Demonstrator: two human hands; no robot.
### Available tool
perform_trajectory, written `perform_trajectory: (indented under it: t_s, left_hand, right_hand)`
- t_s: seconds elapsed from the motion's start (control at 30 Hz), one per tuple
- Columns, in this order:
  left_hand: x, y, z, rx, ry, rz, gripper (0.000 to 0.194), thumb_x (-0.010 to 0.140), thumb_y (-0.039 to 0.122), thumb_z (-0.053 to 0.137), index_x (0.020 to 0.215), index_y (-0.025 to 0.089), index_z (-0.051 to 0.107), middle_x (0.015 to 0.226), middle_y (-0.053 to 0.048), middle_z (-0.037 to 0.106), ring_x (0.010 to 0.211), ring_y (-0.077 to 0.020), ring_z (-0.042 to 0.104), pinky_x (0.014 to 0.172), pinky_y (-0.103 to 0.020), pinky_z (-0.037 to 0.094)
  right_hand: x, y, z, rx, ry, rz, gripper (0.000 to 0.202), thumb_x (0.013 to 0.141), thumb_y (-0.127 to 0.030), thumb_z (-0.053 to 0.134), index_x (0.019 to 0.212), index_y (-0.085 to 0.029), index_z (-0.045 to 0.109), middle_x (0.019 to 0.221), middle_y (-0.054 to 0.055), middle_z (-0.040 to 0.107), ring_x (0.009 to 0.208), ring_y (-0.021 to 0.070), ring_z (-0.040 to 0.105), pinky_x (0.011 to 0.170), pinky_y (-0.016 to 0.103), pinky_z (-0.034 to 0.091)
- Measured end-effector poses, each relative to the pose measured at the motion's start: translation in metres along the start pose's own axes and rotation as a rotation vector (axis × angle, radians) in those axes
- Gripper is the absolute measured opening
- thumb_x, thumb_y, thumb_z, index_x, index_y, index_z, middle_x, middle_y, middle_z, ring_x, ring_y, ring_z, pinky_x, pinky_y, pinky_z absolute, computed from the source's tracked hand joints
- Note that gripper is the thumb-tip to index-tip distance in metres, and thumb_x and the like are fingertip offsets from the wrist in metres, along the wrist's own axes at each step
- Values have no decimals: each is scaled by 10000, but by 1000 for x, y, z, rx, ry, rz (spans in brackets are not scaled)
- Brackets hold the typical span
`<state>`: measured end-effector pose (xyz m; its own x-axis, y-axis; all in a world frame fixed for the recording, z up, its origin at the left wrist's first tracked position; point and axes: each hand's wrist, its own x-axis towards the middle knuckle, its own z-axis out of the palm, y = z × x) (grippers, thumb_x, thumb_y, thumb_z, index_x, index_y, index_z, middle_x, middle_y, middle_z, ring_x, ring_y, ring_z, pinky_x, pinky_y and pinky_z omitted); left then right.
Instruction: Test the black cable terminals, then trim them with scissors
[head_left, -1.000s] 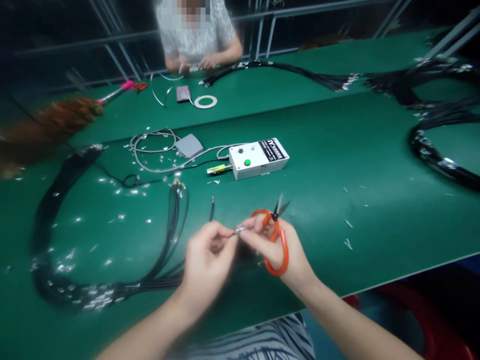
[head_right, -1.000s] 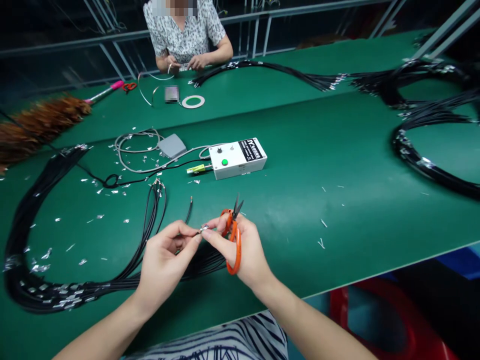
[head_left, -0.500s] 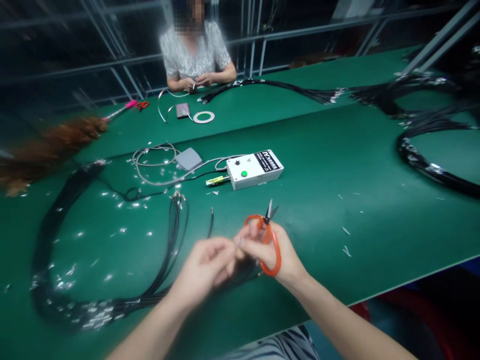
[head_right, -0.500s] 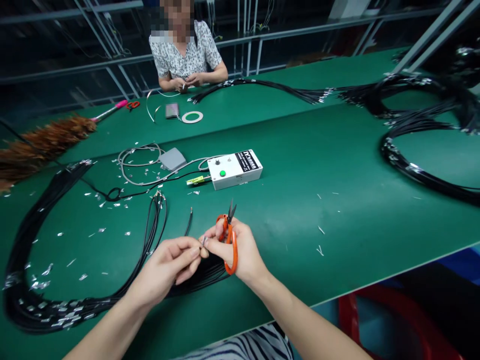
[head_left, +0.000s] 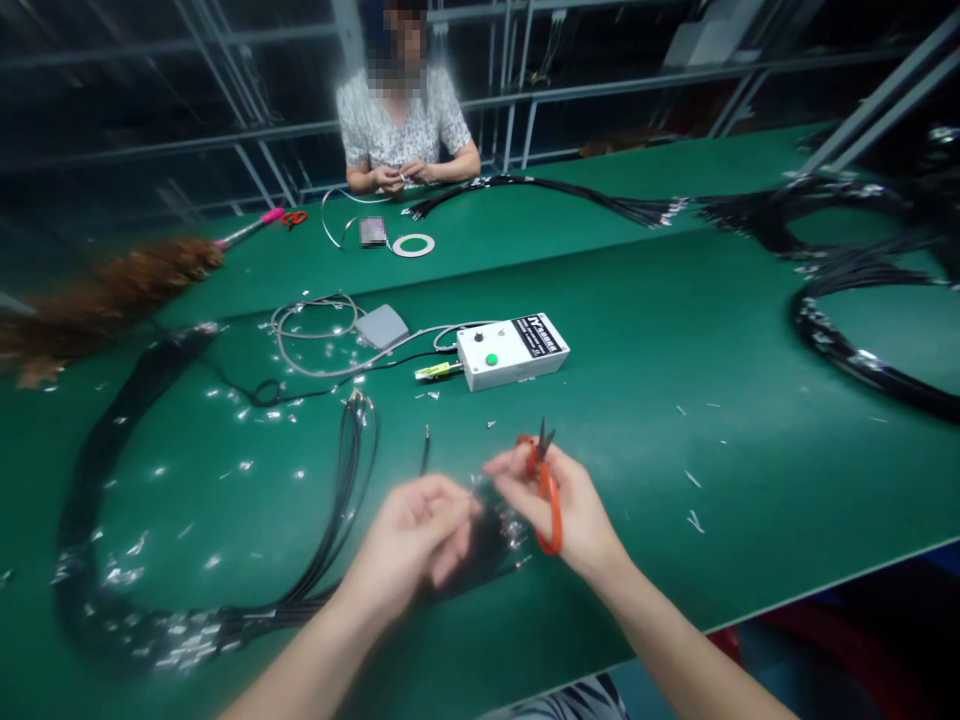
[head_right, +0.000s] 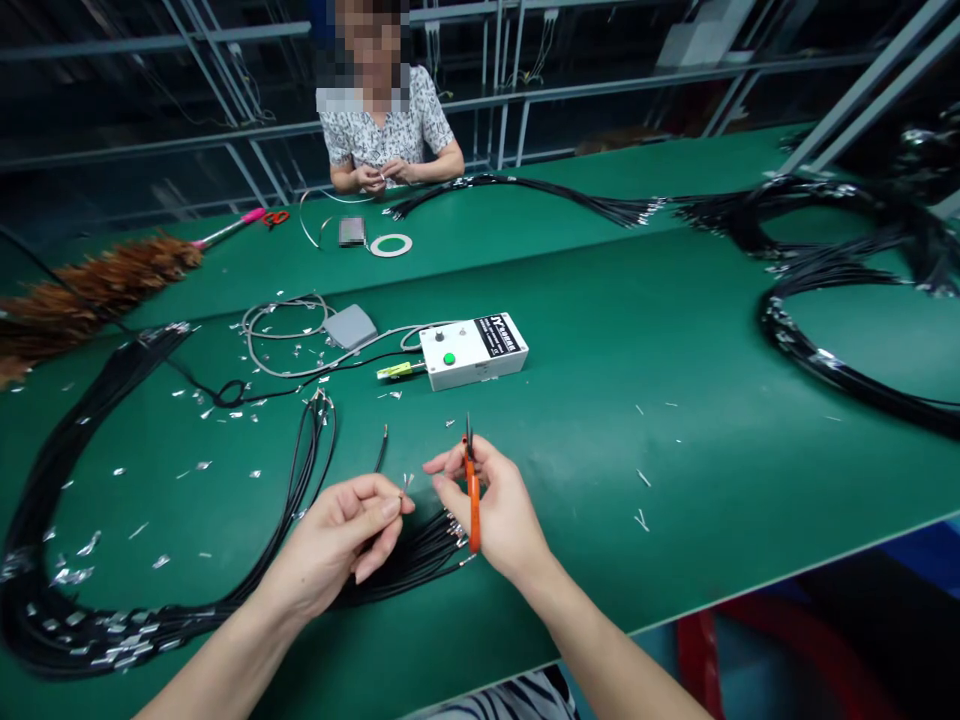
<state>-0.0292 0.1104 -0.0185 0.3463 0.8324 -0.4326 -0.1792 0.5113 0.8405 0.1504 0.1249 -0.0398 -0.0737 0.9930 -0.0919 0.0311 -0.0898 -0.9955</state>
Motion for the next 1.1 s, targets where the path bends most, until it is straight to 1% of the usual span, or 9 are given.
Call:
perform_trajectory:
  t_s: [0.07,0.2,0.37,0.5,0.73,0.8,0.87,0.93,1.1]
  left_hand:
    - [1,-1,0,0,17,10,312,791,411,711,811,114,616,514,32,561,328,-19,358,371,-163,177]
    - [1,-1,-1,15,20,12,297,822,405,678,833,114,621,533,27,563,342,-16,358,373,-158,182]
    - [-1,-2,1,24,14,12,300,834,411,663,835,113,623,529,35,529,369,-17,329,381,-157,180]
    - [-3,-2,3,13,33,24,319,825,435,671,834,122,608,526,49,494,391,-20,317,392,-152,188]
    - [-2,-6,2,39,66,77,294,863,424,629,859,139,558,542,65,460,412,-20,275,400,-148,172]
    - [-3,-8,3,37,81,119,272,884,416,605,966,166,538,552,73,456,423,-31,280,405,-149,175]
    - [-6,-10,4,58,111,184,314,908,407,573,1136,203,503,566,77,449,443,-49,303,416,-151,198]
    - [-8,-12,5,129,156,239,364,927,394,542,1239,212,494,588,65,443,489,-69,351,445,-159,257]
    - [-11,-20,5,384,239,309,342,960,382,469,1198,182,611,677,5,511,607,-102,452,560,-202,367]
  right_hand:
    - [-5,-7,4,96,-20,36,246,766,-314,716,773,-215,490,889,39,719,803,178,667,766,324,505]
    - [-7,-13,11,200,-26,40,289,733,-297,762,739,-212,486,926,47,729,850,183,681,814,331,504]
    - [-4,-10,21,293,26,48,377,659,-300,828,688,-213,463,790,-1,701,725,157,673,764,312,520]
    - [-4,-8,25,307,75,56,379,643,-286,842,690,-209,474,737,-22,681,696,140,655,747,290,507]
    - [-8,2,30,286,92,-1,322,725,-272,784,714,-213,468,733,-29,654,691,133,633,732,283,483]
    - [-10,4,33,247,111,-45,297,755,-262,758,720,-214,467,740,-32,633,694,125,611,724,273,475]
    - [-13,5,36,200,132,-94,264,794,-250,721,731,-215,467,754,-35,610,698,114,582,710,255,462]
    - [-15,6,39,178,146,-129,257,809,-237,706,737,-217,460,758,-40,588,704,108,562,701,242,452]
    - [-20,6,45,143,159,-190,249,837,-216,679,745,-221,448,782,-43,573,695,96,553,677,222,446]
